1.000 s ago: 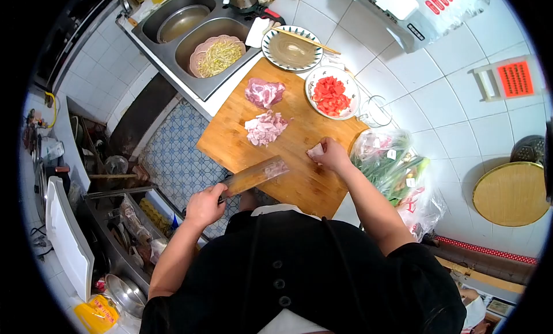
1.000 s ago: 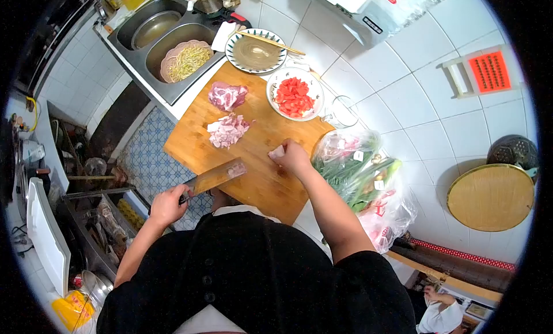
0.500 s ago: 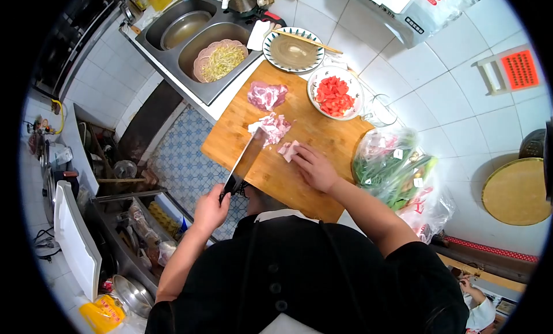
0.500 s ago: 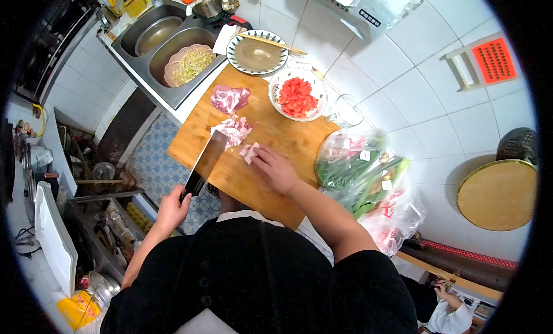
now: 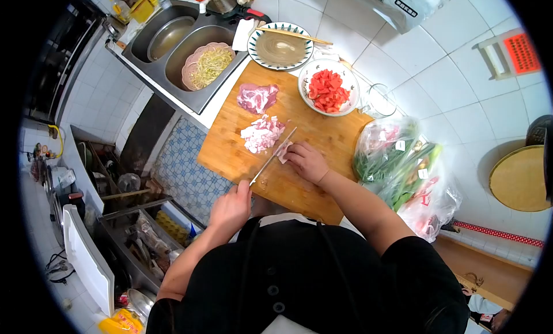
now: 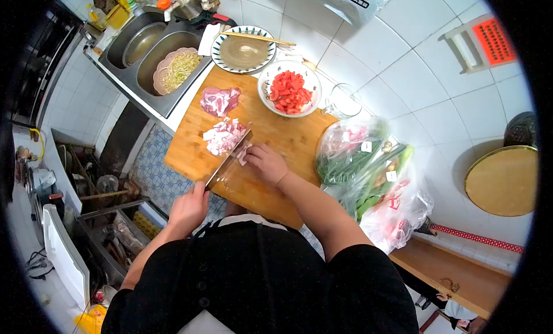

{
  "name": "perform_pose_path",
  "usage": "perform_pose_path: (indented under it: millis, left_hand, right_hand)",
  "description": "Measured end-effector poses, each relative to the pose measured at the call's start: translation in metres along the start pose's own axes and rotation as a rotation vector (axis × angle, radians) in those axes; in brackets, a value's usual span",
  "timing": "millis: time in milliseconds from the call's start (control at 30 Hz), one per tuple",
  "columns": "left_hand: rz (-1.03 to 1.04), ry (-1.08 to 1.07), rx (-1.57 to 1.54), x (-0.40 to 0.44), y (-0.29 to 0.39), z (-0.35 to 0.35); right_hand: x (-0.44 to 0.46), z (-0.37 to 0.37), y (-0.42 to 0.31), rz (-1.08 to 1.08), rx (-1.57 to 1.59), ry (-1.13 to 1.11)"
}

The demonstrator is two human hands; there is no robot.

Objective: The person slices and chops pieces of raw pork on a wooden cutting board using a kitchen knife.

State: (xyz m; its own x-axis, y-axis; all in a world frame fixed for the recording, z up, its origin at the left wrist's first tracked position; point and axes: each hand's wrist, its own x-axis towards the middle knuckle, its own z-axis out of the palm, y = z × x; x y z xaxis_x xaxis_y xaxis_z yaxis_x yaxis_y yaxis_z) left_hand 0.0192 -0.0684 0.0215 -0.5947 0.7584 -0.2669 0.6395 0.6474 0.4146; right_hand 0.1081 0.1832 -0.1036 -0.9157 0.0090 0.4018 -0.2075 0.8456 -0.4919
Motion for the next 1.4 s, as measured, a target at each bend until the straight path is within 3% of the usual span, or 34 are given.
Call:
perform_pose_path:
  millis: [267,467,600,700,800,900,1000,1100,1300,1400]
  left_hand:
    - [0.129,-0.017,0.141,0.003,0.003,-0.014]
    - [0.104,-0.306,0.132,0.04,0.006,-0.018]
    - [0.081,-0.316,0.21,0.082,0.022,-0.003]
    - [0.035,-0.444,-0.033,0.059,0.012,-0.022]
    - [0.027,-0.392,0.199,0.045,-0.001,-0.013]
    - [0.198,-0.291,0.103,0.075,0.007,0.008]
    - [0.168,-0.292,0.187,0.103,0.032,0.017]
    - [0.198,-0.29,0.147,0.073,0.019,0.0]
    - [0.015,-0.316,0.146,0.039,-0.016,-0.005]
    - [0.161,-0.188,0.167,0.032,-0.009,-0.015]
  right_hand:
    - [-0.002,0.0,0.002,0.021,0.019,0.037]
    - [-0.001,0.0,-0.002,0.061,0.011,0.009]
    - [-0.001,0.003,0.003,0.044,0.052,0.027]
    - [-0.003,0.004,0.006,0.006,0.032,0.052]
    - [0.0,0.002,0.005,-0.003,0.021,0.019]
    - [0.0,-0.001,0.001,0.049,0.032,-0.041]
    - [-0.004,0.004,0.005,0.041,0.02,-0.038]
    - [-0.008,0.002,0.005,-0.016,-0.034,-0.02]
    - [-0.018,0.002,0.001,0.058,-0.031,0.102]
    - [-0.017,0.002,0.002,0.097,-0.005,0.085]
